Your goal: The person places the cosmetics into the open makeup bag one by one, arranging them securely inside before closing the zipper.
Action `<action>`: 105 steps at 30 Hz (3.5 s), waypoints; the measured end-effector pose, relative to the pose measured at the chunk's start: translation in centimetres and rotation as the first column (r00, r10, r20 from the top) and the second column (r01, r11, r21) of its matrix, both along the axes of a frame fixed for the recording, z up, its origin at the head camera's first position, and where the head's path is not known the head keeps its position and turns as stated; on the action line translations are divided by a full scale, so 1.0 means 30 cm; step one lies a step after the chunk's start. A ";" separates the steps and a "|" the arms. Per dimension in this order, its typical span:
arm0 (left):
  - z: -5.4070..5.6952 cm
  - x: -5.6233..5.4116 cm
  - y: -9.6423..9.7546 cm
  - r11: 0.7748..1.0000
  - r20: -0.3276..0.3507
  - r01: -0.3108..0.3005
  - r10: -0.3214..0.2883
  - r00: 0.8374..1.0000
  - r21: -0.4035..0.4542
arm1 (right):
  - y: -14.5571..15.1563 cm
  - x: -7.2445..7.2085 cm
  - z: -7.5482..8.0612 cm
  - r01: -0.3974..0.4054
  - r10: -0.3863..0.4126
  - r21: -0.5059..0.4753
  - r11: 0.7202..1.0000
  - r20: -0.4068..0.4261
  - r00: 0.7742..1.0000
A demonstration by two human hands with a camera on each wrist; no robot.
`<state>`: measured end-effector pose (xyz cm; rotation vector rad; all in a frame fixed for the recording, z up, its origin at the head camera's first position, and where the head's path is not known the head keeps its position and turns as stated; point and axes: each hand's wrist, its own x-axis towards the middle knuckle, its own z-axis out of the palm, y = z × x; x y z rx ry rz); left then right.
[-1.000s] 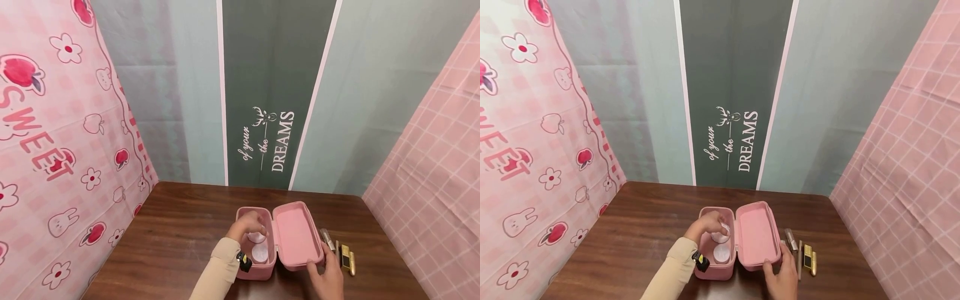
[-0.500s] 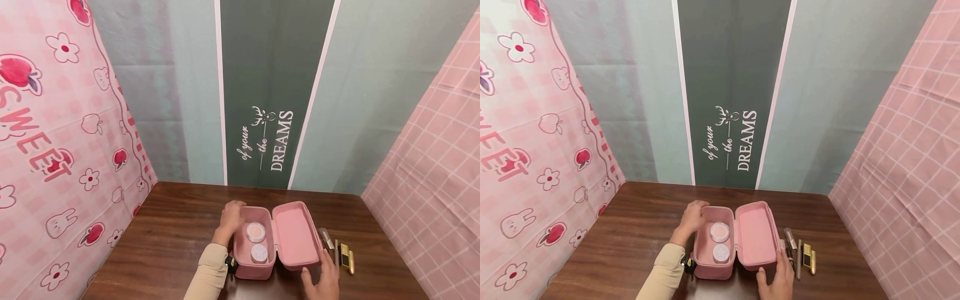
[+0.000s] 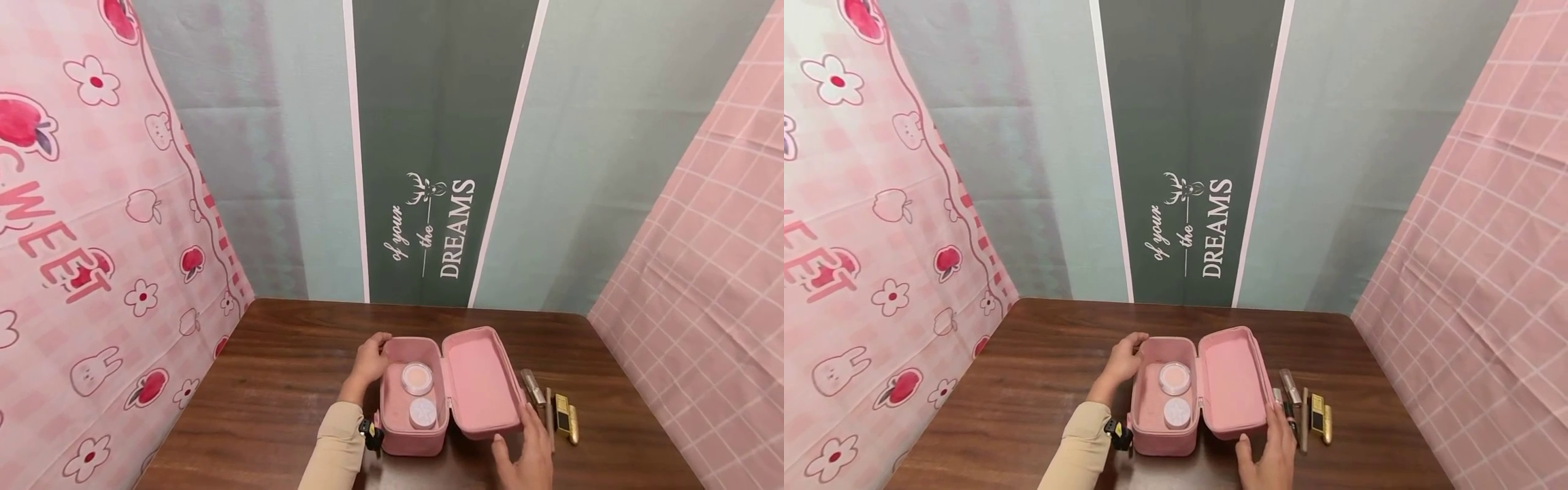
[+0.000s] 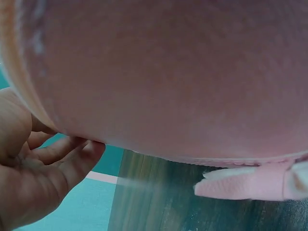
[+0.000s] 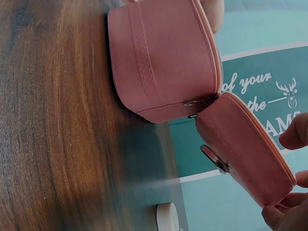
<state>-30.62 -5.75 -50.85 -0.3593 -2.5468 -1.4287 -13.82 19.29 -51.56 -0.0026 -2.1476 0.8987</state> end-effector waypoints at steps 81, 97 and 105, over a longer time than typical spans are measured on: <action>0.002 0.288 -0.107 0.845 0.232 -0.226 0.125 0.965 0.485 | -0.133 -0.126 -0.137 -0.082 0.276 -0.626 0.775 0.219 0.936; -0.131 0.446 -0.051 0.767 0.327 -0.259 0.067 0.943 0.587 | -0.039 -0.294 -0.102 -0.039 0.232 -0.611 0.791 0.240 0.943; -0.116 0.458 -0.052 0.773 0.323 -0.265 0.083 0.943 0.577 | -0.037 -0.295 -0.093 -0.050 0.293 -0.621 0.782 0.296 0.909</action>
